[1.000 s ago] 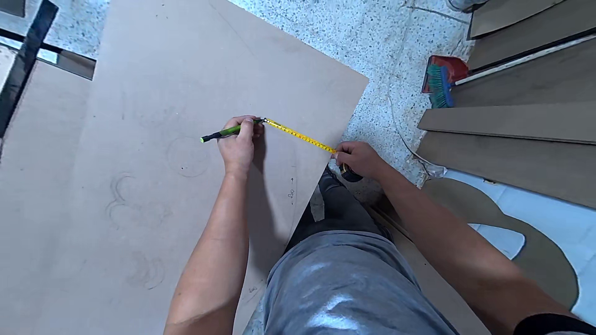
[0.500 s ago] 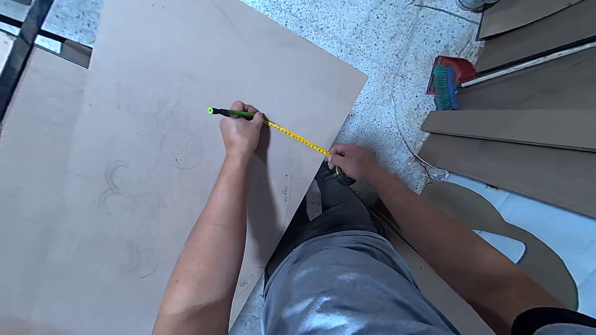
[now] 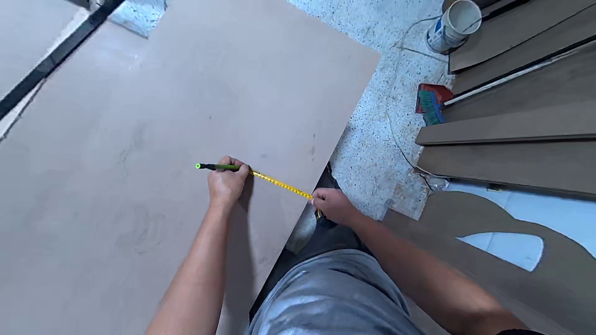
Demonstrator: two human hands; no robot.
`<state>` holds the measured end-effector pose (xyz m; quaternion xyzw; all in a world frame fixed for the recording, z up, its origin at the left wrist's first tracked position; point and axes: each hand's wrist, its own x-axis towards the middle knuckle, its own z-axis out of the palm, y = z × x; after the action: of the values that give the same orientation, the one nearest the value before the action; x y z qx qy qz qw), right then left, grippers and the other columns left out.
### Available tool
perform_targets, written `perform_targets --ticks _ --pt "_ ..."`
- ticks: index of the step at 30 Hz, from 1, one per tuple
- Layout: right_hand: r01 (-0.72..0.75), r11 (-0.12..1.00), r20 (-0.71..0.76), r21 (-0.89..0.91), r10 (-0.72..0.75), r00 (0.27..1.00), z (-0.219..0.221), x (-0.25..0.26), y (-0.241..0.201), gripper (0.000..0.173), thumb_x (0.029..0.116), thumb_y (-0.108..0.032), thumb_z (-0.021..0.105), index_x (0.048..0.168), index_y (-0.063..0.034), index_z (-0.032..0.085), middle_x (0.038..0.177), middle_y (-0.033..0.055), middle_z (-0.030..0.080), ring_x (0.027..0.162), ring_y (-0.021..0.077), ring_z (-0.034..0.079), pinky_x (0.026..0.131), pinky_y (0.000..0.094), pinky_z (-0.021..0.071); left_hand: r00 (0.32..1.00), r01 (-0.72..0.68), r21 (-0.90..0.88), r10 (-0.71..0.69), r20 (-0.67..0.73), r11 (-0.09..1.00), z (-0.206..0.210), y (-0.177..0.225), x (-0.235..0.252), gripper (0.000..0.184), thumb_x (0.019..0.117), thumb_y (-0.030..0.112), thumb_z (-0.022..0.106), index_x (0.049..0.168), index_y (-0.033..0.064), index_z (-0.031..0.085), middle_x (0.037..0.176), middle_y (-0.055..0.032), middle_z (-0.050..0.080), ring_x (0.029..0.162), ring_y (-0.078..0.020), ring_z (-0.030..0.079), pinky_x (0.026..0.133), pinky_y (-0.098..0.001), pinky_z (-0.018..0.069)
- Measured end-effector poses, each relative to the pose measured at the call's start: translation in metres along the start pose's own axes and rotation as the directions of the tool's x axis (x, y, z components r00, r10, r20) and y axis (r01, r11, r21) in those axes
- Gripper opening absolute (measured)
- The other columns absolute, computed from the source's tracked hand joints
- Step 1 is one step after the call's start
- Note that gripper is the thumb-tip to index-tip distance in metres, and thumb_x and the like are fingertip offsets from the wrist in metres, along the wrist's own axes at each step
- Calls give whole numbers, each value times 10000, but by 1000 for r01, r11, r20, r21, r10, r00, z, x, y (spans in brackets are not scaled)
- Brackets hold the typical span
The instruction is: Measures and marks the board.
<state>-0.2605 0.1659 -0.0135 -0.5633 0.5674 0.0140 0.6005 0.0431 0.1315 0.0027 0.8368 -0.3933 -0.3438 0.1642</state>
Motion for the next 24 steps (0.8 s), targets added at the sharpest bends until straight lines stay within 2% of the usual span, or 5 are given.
perform_targets --ticks 7,11,16,20,24 --pt "-37 993 39 -114 41 998 170 -73 4 232 1049 -276 563 990 -150 748 893 23 746 823 195 696 770 523 560 993 72 51 -76 90 996 -64 -147 -93 250 950 287 688 1087 78 699 1016 -170 713 992 -349 691 869 -615 536" --pt "-33 994 67 -109 41 997 242 -97 14 229 1037 -280 575 944 -163 748 836 -4 734 779 181 682 729 518 542 993 92 38 -94 69 995 -88 -219 -134 195 920 277 693 1029 116 696 947 -103 707 921 -264 686 821 -537 544" --pt "-32 999 114 -43 37 993 288 -120 14 228 1044 -260 565 944 -154 740 821 -19 736 746 143 674 700 458 538 996 88 -37 -87 34 995 -103 -277 -166 171 899 269 741 956 119 681 858 -53 677 810 -192 652 750 -473 526" --pt "-28 1000 109 11 27 994 315 -134 13 231 1043 -237 568 926 -137 741 786 -11 725 681 137 654 640 417 532 992 129 -53 -128 20 990 -112 -299 -180 166 895 262 754 960 127 685 859 -48 692 800 -183 666 747 -475 541" --pt "-68 996 107 51 62 992 347 -150 15 228 1048 -242 560 970 -130 742 836 -8 747 721 145 682 678 430 562 988 152 -69 -151 25 986 -119 -317 -192 164 911 264 755 968 130 681 851 -47 684 785 -181 657 731 -467 536"
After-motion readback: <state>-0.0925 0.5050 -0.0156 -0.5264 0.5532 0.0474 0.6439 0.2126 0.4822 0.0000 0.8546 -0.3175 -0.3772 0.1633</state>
